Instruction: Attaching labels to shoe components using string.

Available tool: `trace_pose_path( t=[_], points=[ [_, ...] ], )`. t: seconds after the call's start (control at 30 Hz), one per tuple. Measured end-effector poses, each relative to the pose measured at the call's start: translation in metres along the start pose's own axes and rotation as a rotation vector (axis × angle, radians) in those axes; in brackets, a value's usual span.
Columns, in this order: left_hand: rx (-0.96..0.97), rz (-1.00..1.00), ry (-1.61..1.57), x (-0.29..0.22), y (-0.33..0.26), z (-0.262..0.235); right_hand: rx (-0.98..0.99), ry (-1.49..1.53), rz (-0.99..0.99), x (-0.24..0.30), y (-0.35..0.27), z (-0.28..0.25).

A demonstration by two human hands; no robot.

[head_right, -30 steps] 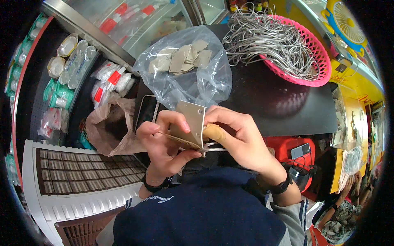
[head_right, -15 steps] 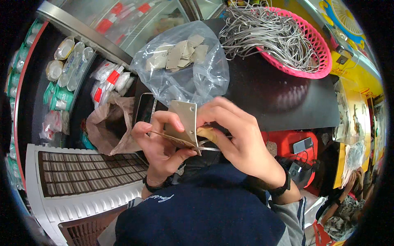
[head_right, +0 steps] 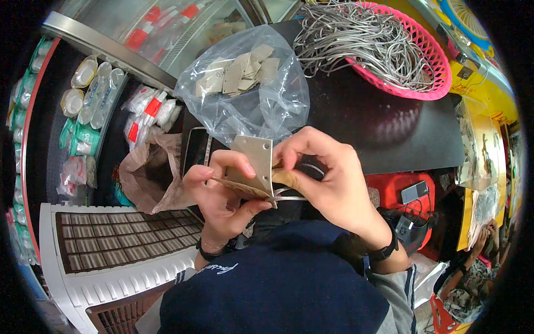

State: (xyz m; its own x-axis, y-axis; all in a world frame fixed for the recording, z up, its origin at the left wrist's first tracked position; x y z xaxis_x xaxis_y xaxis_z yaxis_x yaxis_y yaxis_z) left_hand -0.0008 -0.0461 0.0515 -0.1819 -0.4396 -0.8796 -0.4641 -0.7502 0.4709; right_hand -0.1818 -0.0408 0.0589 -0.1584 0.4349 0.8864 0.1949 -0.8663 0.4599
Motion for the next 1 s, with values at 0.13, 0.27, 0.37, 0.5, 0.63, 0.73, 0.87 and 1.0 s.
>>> trace_pose_path(
  t=[0.13,0.27,0.37,0.5,0.63,0.73,0.87,1.0],
  points=[
    [0.008,-0.045,0.096,0.0,-0.001,-0.003,-0.106,0.147,0.021,-0.004,-0.001,0.0],
    [0.002,-0.062,0.095,-0.001,-0.001,-0.003,-0.073,0.13,-0.004,-0.001,0.0,-0.001],
    [-0.005,-0.049,-0.007,0.001,-0.002,0.0,-0.106,0.27,0.081,-0.003,-0.001,0.002],
    [-0.001,-0.003,-0.101,0.004,0.0,0.003,-0.102,0.561,0.209,-0.012,0.001,0.001],
    [-0.018,-0.017,-0.053,0.004,-0.002,0.004,-0.089,0.619,0.212,-0.014,0.001,0.0],
    [-0.019,-0.019,-0.023,0.004,-0.004,0.003,-0.106,0.481,0.192,-0.004,0.001,0.0],
    [-0.021,-0.06,0.126,0.002,-0.002,0.002,-0.196,0.352,0.103,0.006,-0.004,0.006],
    [-0.015,-0.033,0.166,0.005,-0.002,0.0,-0.016,0.011,-0.151,0.01,-0.002,0.002]
  ],
)
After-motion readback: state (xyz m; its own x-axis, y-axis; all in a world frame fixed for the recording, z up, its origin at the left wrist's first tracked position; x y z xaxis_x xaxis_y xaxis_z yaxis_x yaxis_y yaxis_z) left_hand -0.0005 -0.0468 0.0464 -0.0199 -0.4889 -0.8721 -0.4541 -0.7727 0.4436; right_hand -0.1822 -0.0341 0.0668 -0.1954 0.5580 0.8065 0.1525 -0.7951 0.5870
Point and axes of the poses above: each hand's wrist, its own y-axis towards the middle knuckle, its own z-axis out of the palm, x = y × z, the point moved 1 cm from there along y, towards the middle knuckle, and after that the axes turned 9 degrees about -z, right-handed, at the moved point
